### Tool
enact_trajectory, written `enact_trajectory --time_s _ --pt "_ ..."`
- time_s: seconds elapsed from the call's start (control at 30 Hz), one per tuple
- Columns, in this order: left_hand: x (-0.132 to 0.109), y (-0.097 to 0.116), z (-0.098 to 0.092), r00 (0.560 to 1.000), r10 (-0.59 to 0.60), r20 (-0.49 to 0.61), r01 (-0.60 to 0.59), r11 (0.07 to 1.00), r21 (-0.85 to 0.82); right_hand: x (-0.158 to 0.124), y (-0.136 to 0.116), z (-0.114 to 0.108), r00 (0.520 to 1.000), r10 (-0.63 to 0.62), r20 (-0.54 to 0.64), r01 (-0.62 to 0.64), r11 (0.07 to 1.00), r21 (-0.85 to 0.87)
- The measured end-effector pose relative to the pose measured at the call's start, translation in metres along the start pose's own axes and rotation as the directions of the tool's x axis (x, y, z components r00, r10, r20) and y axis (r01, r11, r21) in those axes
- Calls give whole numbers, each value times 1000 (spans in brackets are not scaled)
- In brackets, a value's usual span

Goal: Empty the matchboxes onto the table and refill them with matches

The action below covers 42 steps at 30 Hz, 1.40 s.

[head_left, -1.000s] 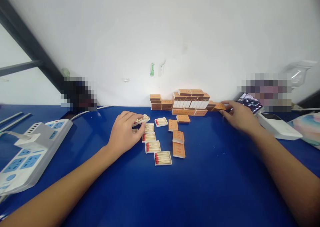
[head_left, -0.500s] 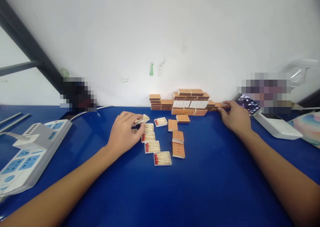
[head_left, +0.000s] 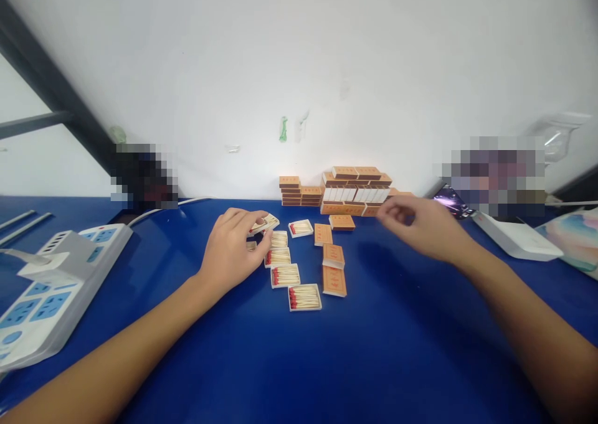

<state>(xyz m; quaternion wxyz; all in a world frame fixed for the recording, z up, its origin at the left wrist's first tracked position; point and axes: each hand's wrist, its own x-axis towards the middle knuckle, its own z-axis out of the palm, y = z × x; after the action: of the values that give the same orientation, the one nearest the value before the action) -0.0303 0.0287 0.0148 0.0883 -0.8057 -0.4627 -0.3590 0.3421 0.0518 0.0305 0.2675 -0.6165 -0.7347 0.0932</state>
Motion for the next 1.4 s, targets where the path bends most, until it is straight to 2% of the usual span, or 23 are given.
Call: enact_trajectory --time_s 0.03,0.1,0.2,0.33,0.47,0.63,0.87,1.07,1.17,1.23,1.33,1.4 --pt "0 0 0 1000 5 -4 -5 1000 0 -5 -11 4 989 -86 123 68 987 145" --pt "-1 -1 1 1000 14 -7 -14 1000 -1 -14 -30 13 944 -191 268 105 947 305" --pt "-1 -2 3 1000 22 -10 -22 1000 -6 -21 -46 29 915 -204 349 93 946 310" --pt "-1 -2 3 999 30 -11 -30 999 -12 -22 -47 39 918 -196 346 91 950 299" --pt "-1 -1 3 999 36 -14 -37 999 -9 -22 -45 37 923 -217 318 114 943 313" --pt "-1 -1 3 999 43 -20 -43 999 -7 -27 -53 34 894 -178 410 53 953 298" --pt "-1 -2 2 999 45 -25 -45 999 -9 -28 -55 37 894 -148 423 10 950 311" --pt "0 -1 2 998 49 -34 -49 999 -13 -24 -52 21 899 -156 409 14 945 328" --pt "0 -1 2 998 53 -35 -53 998 -19 -19 -39 1 916 -97 389 10 976 219" --pt "-1 -1 2 998 54 -27 -55 998 -21 -14 -25 -12 932 5 362 -14 1000 20" --pt "-1 -1 3 999 51 -16 -51 998 -25 -8 -6 -25 941 154 301 -67 958 -280" --pt "-2 -2 3 999 48 -15 -48 998 -27 -5 3 -27 930 206 306 -89 930 -357"
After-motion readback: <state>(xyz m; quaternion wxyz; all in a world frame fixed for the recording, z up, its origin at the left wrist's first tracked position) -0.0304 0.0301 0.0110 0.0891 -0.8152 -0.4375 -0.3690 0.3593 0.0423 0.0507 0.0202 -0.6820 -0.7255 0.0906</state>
